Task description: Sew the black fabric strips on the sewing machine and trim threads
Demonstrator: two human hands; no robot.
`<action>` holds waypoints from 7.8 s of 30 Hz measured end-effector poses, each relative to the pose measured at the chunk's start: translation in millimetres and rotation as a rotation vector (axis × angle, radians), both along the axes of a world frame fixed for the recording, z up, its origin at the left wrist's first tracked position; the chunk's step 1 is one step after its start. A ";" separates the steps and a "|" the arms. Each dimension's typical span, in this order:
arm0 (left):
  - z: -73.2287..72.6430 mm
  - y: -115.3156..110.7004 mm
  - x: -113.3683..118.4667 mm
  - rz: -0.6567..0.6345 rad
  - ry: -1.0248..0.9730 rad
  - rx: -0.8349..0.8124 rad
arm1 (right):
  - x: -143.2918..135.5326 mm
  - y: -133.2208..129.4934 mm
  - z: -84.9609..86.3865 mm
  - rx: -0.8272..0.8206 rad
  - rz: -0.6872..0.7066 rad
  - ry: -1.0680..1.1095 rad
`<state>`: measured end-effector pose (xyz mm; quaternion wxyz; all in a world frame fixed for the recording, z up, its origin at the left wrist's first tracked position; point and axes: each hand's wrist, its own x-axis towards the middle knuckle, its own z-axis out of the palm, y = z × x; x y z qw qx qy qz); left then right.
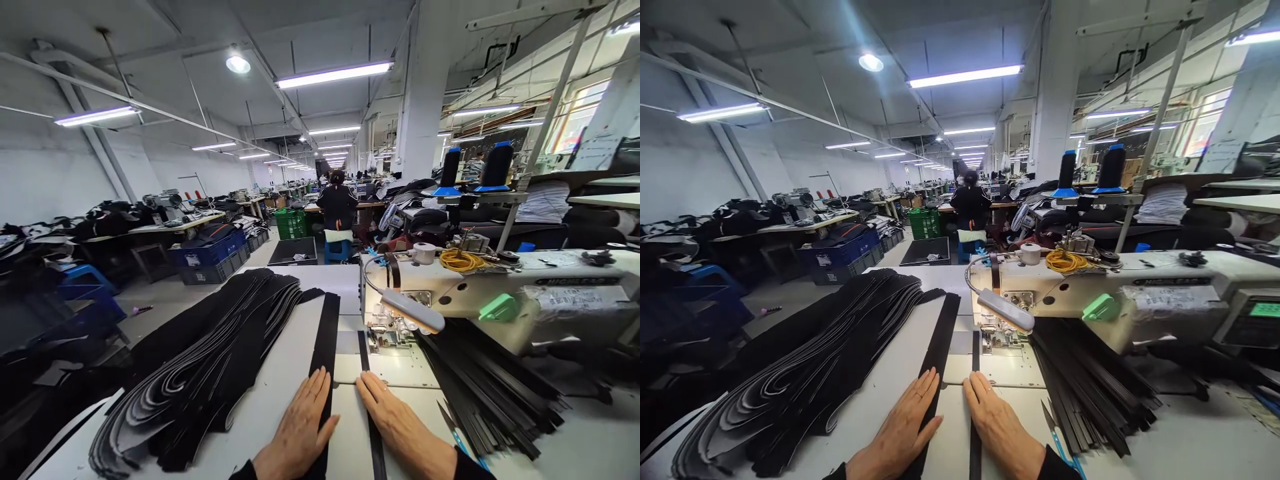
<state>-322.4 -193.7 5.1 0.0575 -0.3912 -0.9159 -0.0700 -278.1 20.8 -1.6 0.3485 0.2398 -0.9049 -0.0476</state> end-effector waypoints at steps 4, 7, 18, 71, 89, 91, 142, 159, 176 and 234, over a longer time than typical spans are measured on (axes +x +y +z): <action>25.5 7.0 4.6 -0.005 -0.073 -0.022 | -2.4 -4.0 -5.3 -0.026 0.011 -0.031; 46.9 23.3 -13.1 0.002 -0.104 0.033 | -0.5 -6.1 -2.9 -0.071 -0.007 -0.087; 17.0 76.0 -102.9 0.053 -0.177 0.006 | 7.9 20.3 3.7 -0.095 -0.006 -0.257; 25.7 98.1 -44.6 -0.196 -0.225 -0.055 | 15.2 32.8 -9.2 -0.162 -0.041 -0.129; 17.6 104.8 -40.7 -0.138 -0.090 -0.038 | 16.1 33.6 -3.5 -0.099 -0.053 -0.054; 19.9 103.7 -41.5 -0.158 -0.097 -0.042 | 16.2 34.7 -4.7 -0.093 -0.051 -0.060; -1.3 127.0 -31.3 -0.071 0.207 0.095 | 39.2 23.2 -1.2 -0.191 -0.154 -0.341; 5.0 126.8 -31.5 -0.117 0.191 0.060 | 37.1 22.0 5.5 -0.166 -0.134 -0.321; 6.1 128.8 -32.1 -0.104 0.150 0.032 | 35.4 23.5 7.6 -0.203 -0.108 -0.309; 19.6 93.7 -21.3 -0.589 -0.184 0.178 | 58.3 30.5 5.2 -0.154 -0.083 -0.195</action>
